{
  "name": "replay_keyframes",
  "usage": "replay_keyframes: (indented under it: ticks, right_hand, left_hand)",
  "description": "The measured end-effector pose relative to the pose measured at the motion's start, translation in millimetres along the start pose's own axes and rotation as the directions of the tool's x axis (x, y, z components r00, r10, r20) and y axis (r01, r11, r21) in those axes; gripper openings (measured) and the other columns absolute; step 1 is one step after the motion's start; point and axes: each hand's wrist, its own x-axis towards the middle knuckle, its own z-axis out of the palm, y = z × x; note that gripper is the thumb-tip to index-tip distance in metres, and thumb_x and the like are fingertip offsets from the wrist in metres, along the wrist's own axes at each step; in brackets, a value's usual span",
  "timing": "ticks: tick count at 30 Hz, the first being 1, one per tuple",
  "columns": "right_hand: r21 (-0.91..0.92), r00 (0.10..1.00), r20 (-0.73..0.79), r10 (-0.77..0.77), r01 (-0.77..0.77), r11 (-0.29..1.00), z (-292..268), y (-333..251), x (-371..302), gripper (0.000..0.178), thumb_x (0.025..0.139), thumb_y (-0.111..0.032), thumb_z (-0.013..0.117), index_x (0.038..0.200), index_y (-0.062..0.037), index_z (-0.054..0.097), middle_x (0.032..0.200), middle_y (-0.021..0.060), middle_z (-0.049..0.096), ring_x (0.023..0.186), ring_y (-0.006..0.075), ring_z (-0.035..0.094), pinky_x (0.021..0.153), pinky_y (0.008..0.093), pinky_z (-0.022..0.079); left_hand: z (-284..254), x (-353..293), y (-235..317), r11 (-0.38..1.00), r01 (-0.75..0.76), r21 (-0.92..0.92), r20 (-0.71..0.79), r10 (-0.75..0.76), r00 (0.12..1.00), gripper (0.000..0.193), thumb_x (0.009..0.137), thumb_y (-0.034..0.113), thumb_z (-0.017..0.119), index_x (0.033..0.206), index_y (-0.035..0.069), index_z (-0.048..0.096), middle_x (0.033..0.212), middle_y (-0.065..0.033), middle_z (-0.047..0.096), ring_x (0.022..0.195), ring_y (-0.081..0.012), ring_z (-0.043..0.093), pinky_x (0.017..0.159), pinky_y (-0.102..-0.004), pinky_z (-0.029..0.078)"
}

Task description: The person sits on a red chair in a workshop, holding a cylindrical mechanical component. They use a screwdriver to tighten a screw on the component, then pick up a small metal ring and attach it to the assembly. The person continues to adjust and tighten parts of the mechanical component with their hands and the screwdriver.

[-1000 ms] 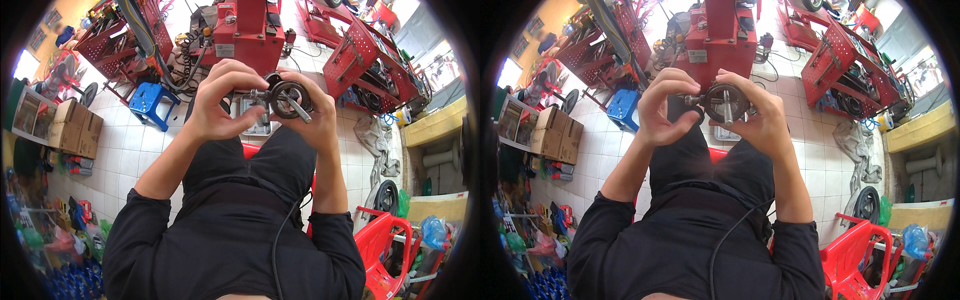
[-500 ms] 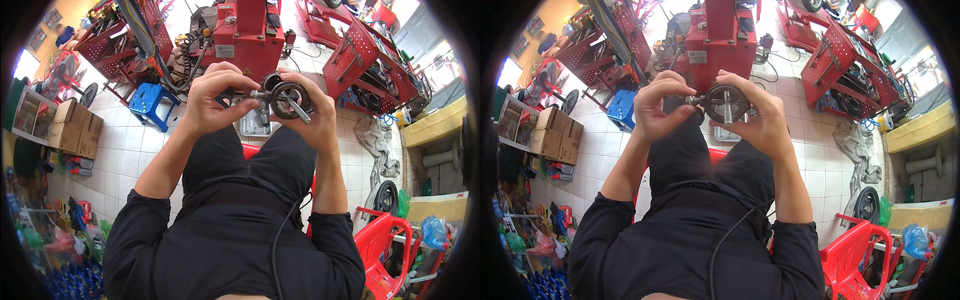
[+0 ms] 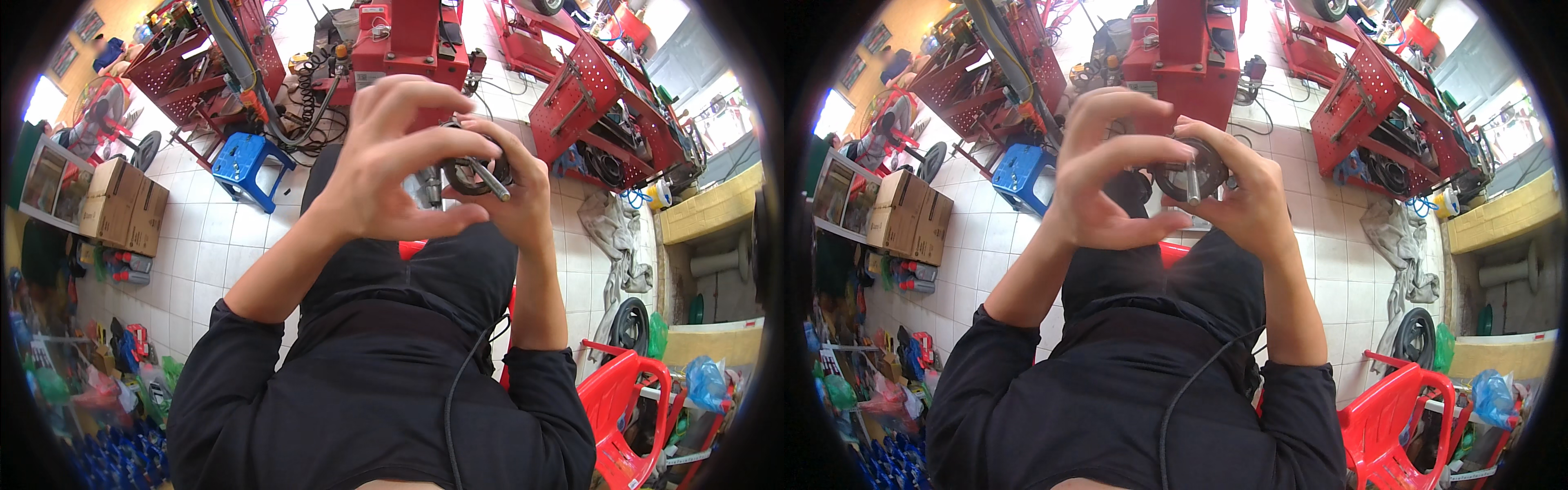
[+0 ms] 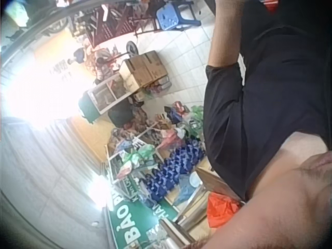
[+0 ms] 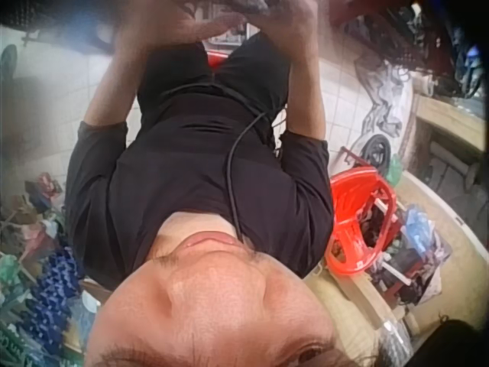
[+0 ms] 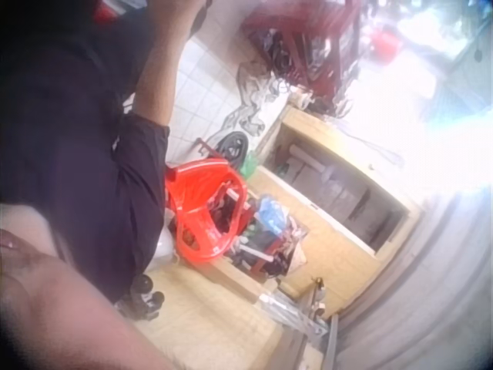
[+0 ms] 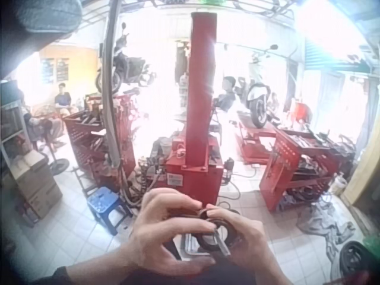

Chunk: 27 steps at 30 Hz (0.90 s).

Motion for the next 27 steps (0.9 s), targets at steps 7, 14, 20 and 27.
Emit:
replay_keyframes:
  ticks: [7, 14, 20, 27]
  right_hand:
    - [0.021, 0.999, 0.005, -0.043, 0.043, 0.999, -3, 6, -1, 0.063, 0.064, 0.003, 0.074, 0.125, -0.0046, 0.058, 0.111, 0.0129, 0.067, 0.096, 0.0201, 0.068, 0.082, 0.0313, 0.055]
    - [-0.028, 1.0, -0.014, -0.007, 0.006, 1.0, -3, 8, -5, 0.064, 0.064, 0.006, 0.065, 0.126, -0.0043, 0.057, 0.107, 0.0137, 0.068, 0.088, 0.0194, 0.068, 0.075, 0.0314, 0.055]
    - [-0.058, 1.0, -0.023, -0.003, 0.002, 0.998, -4, 4, -5, 0.063, 0.064, 0.004, 0.068, 0.126, -0.0048, 0.057, 0.106, 0.013, 0.068, 0.089, 0.0197, 0.068, 0.075, 0.0312, 0.055]
    - [-0.006, 0.999, -0.011, -0.036, 0.036, 0.999, -2, 1, 0, 0.062, 0.063, 0.003, 0.071, 0.124, -0.0049, 0.058, 0.105, 0.0128, 0.068, 0.087, 0.0209, 0.069, 0.076, 0.0319, 0.055]
  left_hand:
    - [26, 5, -8, 0.969, 0.047, -0.241, -0.026, -0.055, 0.998, 0.033, 0.054, 0.017, 0.081, 0.085, 0.018, 0.072, 0.104, -0.003, 0.062, 0.101, -0.0236, 0.057, 0.088, -0.0388, 0.04]
    - [32, 0, -10, 0.922, 0.102, -0.374, -0.05, -0.13, 0.99, 0.026, 0.053, 0.009, 0.077, 0.078, 0.014, 0.071, 0.096, -0.0025, 0.063, 0.093, -0.022, 0.059, 0.085, -0.0365, 0.044]
    - [31, 3, -11, 0.943, 0.044, -0.329, -0.091, -0.078, 0.993, 0.028, 0.053, 0.009, 0.076, 0.08, 0.013, 0.069, 0.094, -0.0029, 0.063, 0.092, -0.0221, 0.059, 0.083, -0.0359, 0.045]
    - [34, 3, -6, 0.915, 0.07, -0.397, -0.203, -0.162, 0.966, 0.039, 0.061, 0.012, 0.082, 0.094, 0.005, 0.063, 0.102, -0.0118, 0.058, 0.097, -0.0215, 0.057, 0.084, -0.0334, 0.046]
